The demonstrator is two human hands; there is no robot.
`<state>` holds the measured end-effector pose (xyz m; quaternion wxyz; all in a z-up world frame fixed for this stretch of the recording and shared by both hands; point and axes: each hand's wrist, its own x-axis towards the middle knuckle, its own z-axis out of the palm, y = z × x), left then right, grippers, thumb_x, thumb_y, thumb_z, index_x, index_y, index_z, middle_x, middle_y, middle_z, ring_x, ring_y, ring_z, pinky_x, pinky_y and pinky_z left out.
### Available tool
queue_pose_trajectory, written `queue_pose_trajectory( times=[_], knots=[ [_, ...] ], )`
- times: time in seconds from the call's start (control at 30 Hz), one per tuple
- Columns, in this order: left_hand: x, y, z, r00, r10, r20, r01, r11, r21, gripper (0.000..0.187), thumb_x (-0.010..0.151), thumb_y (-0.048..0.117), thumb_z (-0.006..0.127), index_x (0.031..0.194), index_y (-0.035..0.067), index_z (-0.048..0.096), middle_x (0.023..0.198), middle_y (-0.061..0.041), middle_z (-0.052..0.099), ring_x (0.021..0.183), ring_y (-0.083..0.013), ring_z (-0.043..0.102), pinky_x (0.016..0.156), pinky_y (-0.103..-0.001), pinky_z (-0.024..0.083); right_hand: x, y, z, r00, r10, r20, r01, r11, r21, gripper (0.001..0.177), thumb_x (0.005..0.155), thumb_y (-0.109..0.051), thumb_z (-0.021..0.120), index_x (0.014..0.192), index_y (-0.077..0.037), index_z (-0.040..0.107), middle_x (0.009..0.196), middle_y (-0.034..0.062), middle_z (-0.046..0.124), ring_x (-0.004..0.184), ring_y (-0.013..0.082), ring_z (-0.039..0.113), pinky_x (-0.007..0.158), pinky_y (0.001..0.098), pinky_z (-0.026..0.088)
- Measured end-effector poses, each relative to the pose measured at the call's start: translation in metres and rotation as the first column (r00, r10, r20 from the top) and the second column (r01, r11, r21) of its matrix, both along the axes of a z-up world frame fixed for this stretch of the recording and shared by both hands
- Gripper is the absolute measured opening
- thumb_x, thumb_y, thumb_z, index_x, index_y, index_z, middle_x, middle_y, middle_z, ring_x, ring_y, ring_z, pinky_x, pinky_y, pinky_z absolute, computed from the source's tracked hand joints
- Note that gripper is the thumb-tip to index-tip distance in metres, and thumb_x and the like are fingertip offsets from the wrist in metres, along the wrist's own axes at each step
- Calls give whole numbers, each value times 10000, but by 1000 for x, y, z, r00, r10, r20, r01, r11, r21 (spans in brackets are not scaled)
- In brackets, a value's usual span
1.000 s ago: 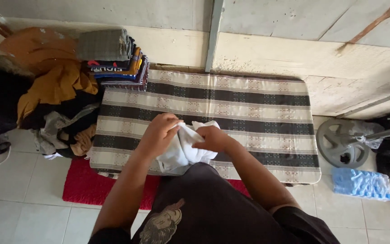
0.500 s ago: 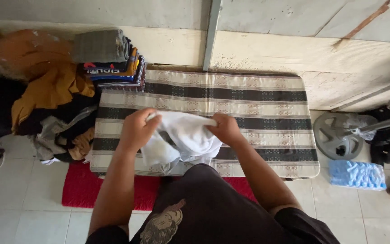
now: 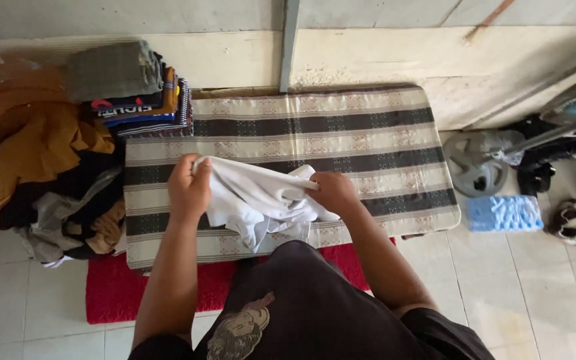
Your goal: The person folds a white t-shirt on a striped bench. They smooth the fabric, fold the sleeves inward, fold the bottom up, and then fold the shirt in half before placing it on a stack of folded clothes.
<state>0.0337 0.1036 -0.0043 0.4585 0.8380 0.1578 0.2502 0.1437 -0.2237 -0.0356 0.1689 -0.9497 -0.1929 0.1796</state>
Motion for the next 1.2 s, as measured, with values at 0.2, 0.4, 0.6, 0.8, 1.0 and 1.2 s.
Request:
queue_pose_trajectory(
  times=[0.2, 0.4, 0.6, 0.8, 1.0, 1.2],
  knots=[
    [-3, 29, -13, 998, 47, -39, -49, 998, -49, 191, 1001, 311, 724, 1064, 132, 699, 971, -105, 680, 954, -311, 665, 887, -428, 503, -16, -10, 12, 979, -195, -55, 202, 949, 243, 321, 809, -386, 750, 984, -119, 712, 921, 179, 702, 956, 448, 688, 849, 575, 542],
    [-7, 25, -11, 998, 1, -65, -6, 996, -87, 170, 1019, 278, 665, 1059, 114, 689, 999, -117, 678, 973, -306, 652, 909, -428, 495, -17, -24, -47, 955, -268, -124, 295, 876, 381, 211, 814, -259, 764, 1007, -209, 697, 941, 57, 725, 986, 321, 718, 865, 471, 574],
    [2, 4, -35, 983, -92, -157, 75, 991, -111, 204, 967, 321, 671, 965, 118, 684, 951, -115, 689, 960, -337, 667, 882, -441, 502, -28, -22, -15, 955, -168, -244, 289, 715, 637, 237, 799, -133, 823, 1024, -118, 751, 968, 141, 738, 916, 338, 723, 862, 441, 568],
    [10, 15, -23, 994, 68, -89, -82, 982, -169, 244, 1039, 336, 578, 1086, 99, 611, 1045, -159, 615, 1026, -349, 601, 934, -446, 446, -33, -52, -13, 946, -92, -312, 295, 648, 703, 232, 876, -131, 790, 1093, -79, 727, 912, 86, 707, 865, 181, 673, 833, 398, 565],
    [27, 5, -28, 989, -37, -140, 21, 993, -116, 336, 1004, 402, 643, 1106, 82, 653, 1048, -210, 653, 1062, -411, 629, 935, -445, 460, -31, -45, 7, 956, -266, -124, 287, 758, 586, 186, 887, -125, 744, 1064, -75, 773, 853, 157, 739, 821, 326, 732, 781, 440, 571],
    [17, -56, 66, 754, -389, -530, 482, 875, 44, 600, 774, 581, 789, 1177, 140, 740, 1148, -124, 759, 1134, -339, 692, 973, -452, 534, -25, -52, 18, 955, -270, -125, 288, 738, 610, 185, 827, -134, 777, 1004, -82, 786, 821, 136, 741, 794, 317, 729, 773, 438, 560]
  ],
)
